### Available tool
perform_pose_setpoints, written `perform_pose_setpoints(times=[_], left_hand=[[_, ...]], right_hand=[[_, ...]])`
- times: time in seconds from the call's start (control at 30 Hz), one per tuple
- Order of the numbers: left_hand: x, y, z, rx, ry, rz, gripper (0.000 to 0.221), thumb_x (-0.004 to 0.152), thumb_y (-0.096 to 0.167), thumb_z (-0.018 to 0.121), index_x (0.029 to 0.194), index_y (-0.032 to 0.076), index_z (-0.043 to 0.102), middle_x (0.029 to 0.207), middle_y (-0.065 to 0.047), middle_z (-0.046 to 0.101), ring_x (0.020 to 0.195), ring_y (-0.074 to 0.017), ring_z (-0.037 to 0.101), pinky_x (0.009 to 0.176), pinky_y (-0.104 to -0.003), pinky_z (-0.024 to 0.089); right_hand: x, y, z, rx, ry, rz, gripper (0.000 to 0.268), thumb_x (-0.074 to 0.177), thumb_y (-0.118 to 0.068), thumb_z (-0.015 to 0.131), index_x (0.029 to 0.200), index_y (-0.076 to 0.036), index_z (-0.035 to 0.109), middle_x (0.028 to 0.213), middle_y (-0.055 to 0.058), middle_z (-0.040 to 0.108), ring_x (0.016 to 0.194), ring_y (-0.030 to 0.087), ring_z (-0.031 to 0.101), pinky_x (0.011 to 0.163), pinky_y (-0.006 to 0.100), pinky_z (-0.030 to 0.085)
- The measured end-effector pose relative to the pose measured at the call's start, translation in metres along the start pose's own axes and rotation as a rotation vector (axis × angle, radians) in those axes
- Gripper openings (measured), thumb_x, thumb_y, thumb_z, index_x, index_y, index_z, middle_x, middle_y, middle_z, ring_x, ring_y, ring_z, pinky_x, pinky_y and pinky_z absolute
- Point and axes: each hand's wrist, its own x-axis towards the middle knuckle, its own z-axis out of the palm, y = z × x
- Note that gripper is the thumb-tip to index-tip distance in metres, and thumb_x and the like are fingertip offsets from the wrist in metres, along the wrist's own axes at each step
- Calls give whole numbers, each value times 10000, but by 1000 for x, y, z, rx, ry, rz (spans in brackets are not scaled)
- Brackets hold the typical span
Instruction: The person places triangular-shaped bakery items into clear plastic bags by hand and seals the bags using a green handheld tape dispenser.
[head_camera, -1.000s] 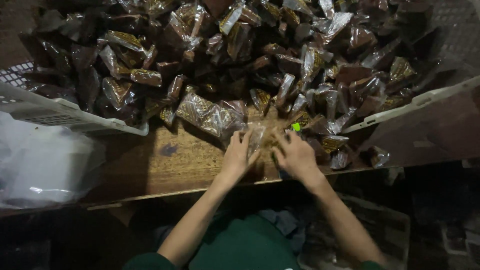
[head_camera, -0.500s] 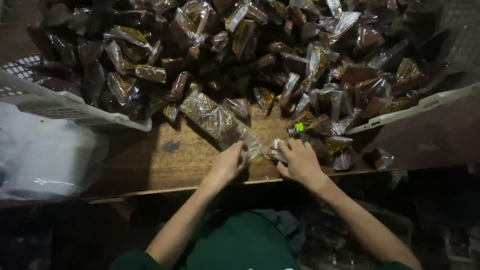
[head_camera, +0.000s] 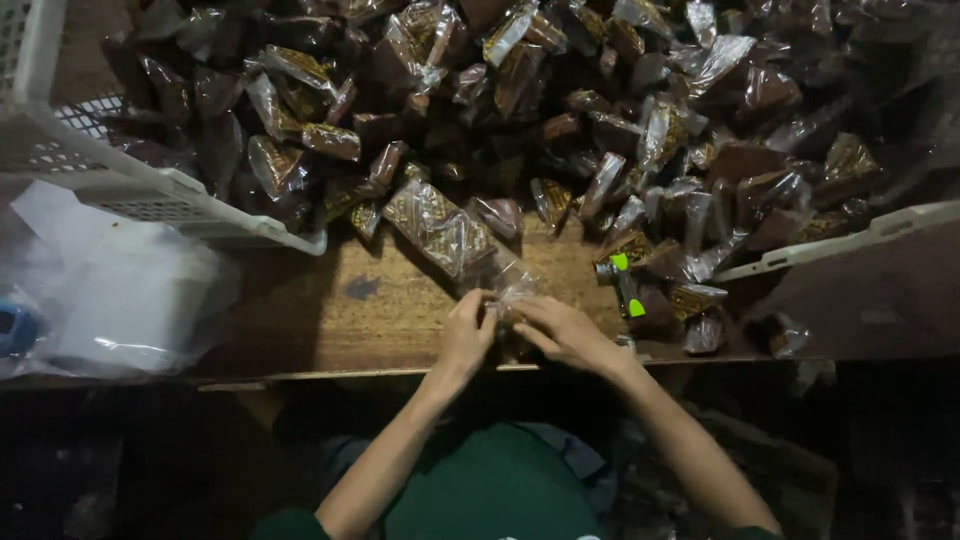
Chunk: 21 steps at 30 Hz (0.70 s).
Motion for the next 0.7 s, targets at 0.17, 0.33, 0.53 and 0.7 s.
perform_pose_setpoints(times=[0.17, 0.33, 0.53, 0.7], left_hand=[[-21, 24, -3, 97, 41, 105, 447, 811, 64, 762, 1241, 151, 674, 1068, -101, 735, 1017, -308, 723, 864, -407, 600], [-15, -8, -1, 255, -129, -196, 263, 909, 310, 604, 876, 52, 640, 742, -248, 708, 789, -489, 711, 687, -586, 551], [-21, -20, -1, 424, -243, -172, 398, 954, 465, 551, 862, 118, 725, 731, -175, 739, 803, -403, 751, 691, -528, 597], [-26, 14, 6, 392, -296, -50, 395, 999, 449, 509, 851, 129, 689, 746, -159, 735, 792, -375, 750, 683, -490, 597]], right_hand=[[2, 10, 31, -185, -124, 308, 412, 1021, -392, 556, 1374, -191, 624, 1244, 126, 699, 1165, 343, 664, 938, 491, 554], [16, 35, 76, 570, 466, 654, 321, 1013, -386, 648, 1252, -200, 755, 1285, 76, 720, 1265, 239, 624, 1076, 388, 485], [9, -37, 44, 759, 476, 523, 404, 975, -188, 656, 1365, -82, 657, 1449, 161, 603, 1366, 320, 531, 1173, 468, 393], [3, 32, 111, 574, 646, 626, 324, 1005, -141, 609, 1302, -46, 696, 1297, 177, 691, 1197, 277, 614, 1040, 451, 505]])
